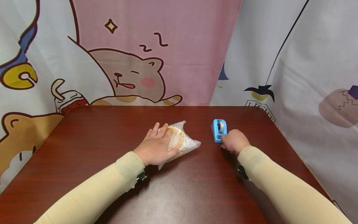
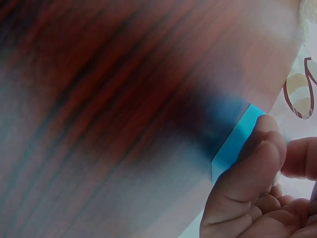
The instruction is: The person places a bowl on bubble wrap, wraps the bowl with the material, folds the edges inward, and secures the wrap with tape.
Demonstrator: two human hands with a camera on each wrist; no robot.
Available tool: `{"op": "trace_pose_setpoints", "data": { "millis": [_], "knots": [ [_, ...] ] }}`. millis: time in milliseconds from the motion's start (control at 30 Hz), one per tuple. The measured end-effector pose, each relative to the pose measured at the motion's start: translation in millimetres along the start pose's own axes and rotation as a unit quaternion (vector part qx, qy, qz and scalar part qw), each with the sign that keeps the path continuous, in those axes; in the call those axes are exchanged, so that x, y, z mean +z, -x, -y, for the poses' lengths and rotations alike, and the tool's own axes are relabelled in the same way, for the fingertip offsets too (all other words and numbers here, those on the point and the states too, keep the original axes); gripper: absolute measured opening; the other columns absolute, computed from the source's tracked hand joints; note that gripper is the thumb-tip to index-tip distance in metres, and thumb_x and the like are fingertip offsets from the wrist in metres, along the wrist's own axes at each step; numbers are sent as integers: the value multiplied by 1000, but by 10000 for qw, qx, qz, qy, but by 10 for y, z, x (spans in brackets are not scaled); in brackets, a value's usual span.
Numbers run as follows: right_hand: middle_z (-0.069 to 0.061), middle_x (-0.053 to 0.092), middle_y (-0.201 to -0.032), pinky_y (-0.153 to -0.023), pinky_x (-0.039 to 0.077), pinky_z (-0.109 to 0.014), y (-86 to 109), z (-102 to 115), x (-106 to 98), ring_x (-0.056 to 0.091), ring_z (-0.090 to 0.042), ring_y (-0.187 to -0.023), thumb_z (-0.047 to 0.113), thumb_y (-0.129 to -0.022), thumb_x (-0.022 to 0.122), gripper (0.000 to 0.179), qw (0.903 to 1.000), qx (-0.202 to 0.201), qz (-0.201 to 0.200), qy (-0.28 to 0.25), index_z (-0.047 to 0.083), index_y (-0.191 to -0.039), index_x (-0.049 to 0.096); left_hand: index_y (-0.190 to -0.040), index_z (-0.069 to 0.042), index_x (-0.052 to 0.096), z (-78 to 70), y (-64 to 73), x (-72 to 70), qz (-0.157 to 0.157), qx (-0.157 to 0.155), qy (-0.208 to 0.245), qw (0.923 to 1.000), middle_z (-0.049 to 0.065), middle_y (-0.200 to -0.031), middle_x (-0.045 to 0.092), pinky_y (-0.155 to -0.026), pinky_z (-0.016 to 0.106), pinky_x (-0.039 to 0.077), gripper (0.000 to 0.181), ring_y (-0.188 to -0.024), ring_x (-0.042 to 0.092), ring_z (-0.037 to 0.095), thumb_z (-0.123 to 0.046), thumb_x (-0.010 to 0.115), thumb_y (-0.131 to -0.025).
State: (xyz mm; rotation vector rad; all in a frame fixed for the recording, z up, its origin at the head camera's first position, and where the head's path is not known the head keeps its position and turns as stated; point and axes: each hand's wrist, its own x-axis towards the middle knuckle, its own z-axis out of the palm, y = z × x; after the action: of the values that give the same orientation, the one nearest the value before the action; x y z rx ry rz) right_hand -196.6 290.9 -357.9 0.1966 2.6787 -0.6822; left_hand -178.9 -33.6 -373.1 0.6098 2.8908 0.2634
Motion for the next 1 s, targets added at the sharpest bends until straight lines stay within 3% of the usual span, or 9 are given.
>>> {"op": "trace_pose_setpoints", "data": {
  "millis": [1000],
  "knots": [
    [-8,69,-75,-59,50,-29,-9,5,-16,57,-19,-67,22,-107,50,33,9999,-22,59,159,-1,-90,66,-170,-11,19,-6,14,-9,-45,17,95,9999,9,-179,8,-133,55,9,98,-165,-1,39,-76,39,-99]
  ]
}}
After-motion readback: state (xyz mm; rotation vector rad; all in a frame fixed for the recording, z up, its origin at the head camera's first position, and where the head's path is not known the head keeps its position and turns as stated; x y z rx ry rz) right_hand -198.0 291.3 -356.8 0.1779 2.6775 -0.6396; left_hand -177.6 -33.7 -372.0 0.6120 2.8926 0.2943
